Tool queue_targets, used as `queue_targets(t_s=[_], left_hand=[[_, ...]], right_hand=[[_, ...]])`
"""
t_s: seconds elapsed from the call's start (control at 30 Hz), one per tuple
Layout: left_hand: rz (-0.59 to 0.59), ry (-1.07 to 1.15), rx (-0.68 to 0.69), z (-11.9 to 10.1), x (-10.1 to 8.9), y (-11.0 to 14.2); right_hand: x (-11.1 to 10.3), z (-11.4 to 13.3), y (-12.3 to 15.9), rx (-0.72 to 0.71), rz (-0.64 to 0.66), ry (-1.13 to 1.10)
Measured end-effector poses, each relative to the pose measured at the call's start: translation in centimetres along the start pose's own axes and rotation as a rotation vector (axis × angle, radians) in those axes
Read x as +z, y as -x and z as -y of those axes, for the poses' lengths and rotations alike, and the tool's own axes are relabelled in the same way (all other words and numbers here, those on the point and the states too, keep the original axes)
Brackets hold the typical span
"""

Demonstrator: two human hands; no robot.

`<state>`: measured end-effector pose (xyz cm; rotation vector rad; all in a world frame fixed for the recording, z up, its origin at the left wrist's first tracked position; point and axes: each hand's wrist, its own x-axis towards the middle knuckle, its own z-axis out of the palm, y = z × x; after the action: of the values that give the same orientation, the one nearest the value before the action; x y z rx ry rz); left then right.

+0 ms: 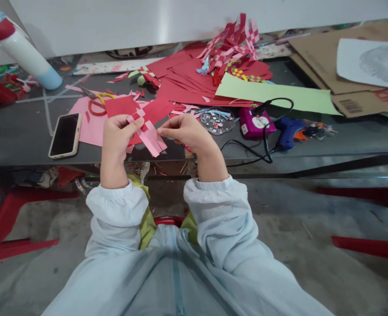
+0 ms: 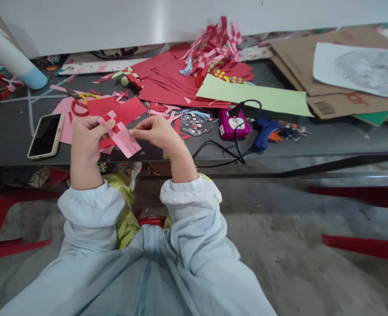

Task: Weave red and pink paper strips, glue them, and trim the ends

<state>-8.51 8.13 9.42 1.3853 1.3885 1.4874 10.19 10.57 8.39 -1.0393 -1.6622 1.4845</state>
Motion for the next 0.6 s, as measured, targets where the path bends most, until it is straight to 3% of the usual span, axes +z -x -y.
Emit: queue_targets(t_s=[0.23,0.6], left_hand=[[-0.032,0.018,0.010,0.0,0.2,0.0],[-0.259,0.082,0.001,0.5,-0.9,-0.8]], right_hand=[[-0.4,0.1,0.0,-0.018,0.124,0.081],[-1.3,0.8,1.1,0.047,0.276,0.255]])
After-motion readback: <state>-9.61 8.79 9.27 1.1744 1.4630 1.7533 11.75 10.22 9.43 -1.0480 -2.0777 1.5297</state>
